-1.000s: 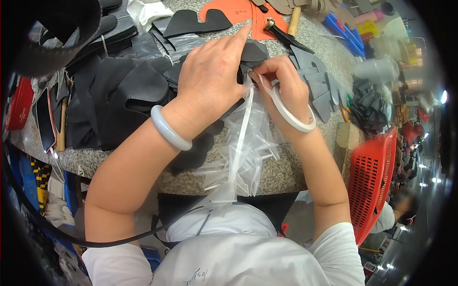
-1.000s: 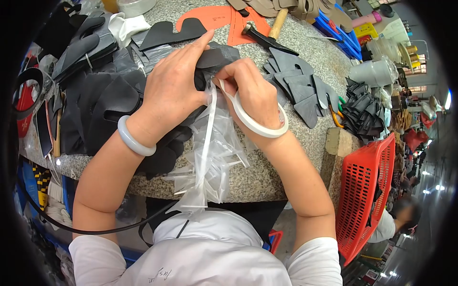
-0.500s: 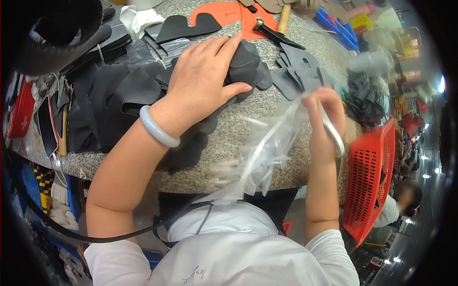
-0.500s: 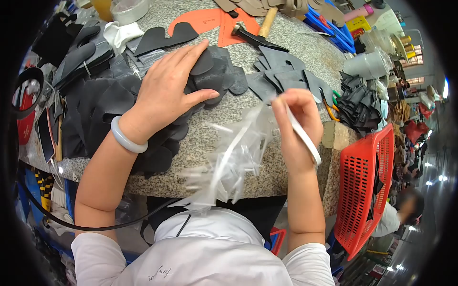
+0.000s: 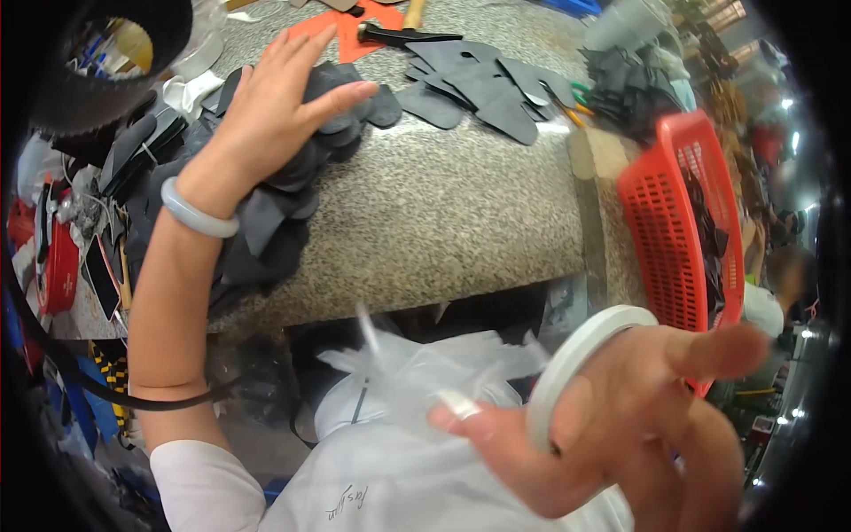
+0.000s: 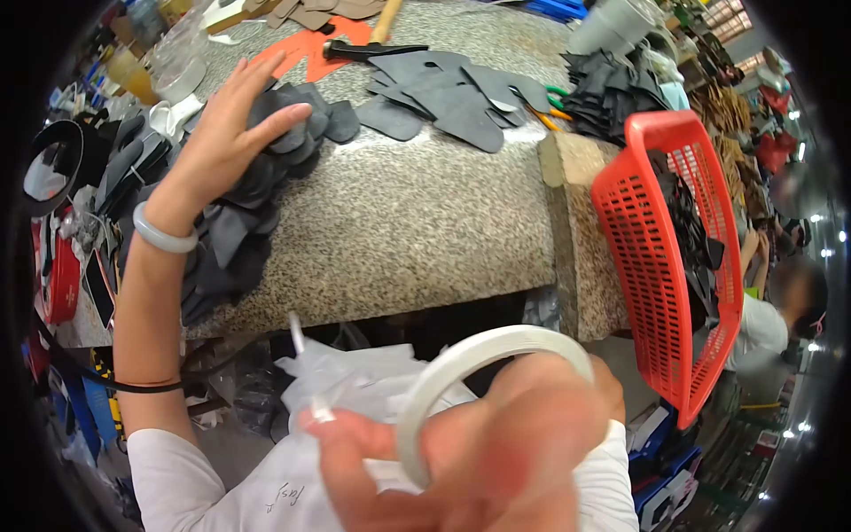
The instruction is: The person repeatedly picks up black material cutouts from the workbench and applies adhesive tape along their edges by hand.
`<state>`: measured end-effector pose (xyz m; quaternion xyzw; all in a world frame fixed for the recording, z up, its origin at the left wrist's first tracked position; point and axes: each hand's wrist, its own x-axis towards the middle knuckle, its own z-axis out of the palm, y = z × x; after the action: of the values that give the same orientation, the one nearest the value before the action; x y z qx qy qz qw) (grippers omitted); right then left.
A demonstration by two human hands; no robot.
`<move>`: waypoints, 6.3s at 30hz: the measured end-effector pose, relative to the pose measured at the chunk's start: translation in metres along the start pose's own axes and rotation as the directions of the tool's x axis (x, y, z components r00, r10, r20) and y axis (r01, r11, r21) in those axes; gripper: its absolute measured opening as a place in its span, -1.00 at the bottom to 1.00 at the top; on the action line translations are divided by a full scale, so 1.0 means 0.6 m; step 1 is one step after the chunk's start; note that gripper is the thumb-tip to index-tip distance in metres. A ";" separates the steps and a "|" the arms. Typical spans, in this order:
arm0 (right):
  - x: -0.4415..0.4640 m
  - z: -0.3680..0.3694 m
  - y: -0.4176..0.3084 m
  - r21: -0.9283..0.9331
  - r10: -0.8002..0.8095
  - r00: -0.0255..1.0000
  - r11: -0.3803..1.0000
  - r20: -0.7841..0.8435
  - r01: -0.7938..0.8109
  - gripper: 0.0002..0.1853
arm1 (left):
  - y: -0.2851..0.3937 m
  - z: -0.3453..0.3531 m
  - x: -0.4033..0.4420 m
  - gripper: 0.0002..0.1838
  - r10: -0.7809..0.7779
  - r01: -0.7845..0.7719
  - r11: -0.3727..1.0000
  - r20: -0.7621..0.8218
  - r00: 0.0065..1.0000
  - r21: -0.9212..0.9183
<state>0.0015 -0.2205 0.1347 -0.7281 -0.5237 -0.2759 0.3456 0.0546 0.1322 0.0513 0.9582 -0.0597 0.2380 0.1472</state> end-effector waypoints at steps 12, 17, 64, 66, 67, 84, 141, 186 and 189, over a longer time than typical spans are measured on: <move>-0.021 0.002 -0.081 0.166 -0.022 0.935 0.982 -0.354 0.086 -0.93 | 0.178 0.208 0.177 -0.50 0.112 -0.064 0.953 0.149 0.982 -0.295; -0.040 -0.051 -0.077 0.215 -0.056 0.876 0.960 -0.480 0.180 -0.97 | 0.185 0.308 0.239 -0.38 0.117 -0.118 0.993 0.091 0.989 0.014; -0.032 0.050 0.015 0.039 0.442 0.875 0.895 -0.196 -0.444 -0.64 | 0.258 -0.009 -0.133 -0.74 0.099 -0.104 0.667 -0.050 0.994 -0.737; -0.056 0.048 0.024 0.072 0.431 0.902 0.900 0.016 -0.431 -0.66 | 0.271 -0.006 -0.140 -0.74 0.031 -0.018 0.606 0.001 1.000 -0.795; -0.067 0.062 0.037 0.010 0.202 0.979 0.979 -0.031 -0.202 -0.71 | 0.281 -0.005 -0.143 -0.77 -0.081 0.112 0.459 0.085 0.993 -0.881; -0.133 0.056 0.060 0.128 -0.133 0.990 0.984 0.050 0.126 -0.61 | 0.257 -0.002 -0.121 -0.75 0.122 0.700 -0.034 0.692 0.711 -0.713; -0.215 0.124 0.086 0.773 0.677 0.656 0.203 0.333 -0.602 -0.82 | 0.232 0.100 -0.133 -0.86 0.346 -0.236 0.797 0.099 0.933 -0.556; -0.200 0.031 0.019 0.052 0.262 0.953 0.961 0.151 -0.272 -0.77 | 0.309 0.012 -0.151 -0.71 0.195 0.434 0.374 0.527 0.827 -0.820; -0.195 0.029 0.020 0.061 0.199 0.963 0.975 0.180 -0.212 -0.78 | 0.314 0.002 -0.151 -0.75 0.176 0.439 0.486 0.576 0.798 -0.756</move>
<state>-0.0215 -0.2761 0.0321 -0.7854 -0.4839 -0.1532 0.3543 -0.0591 -0.0428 0.0549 0.7759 -0.1341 -0.1443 0.5993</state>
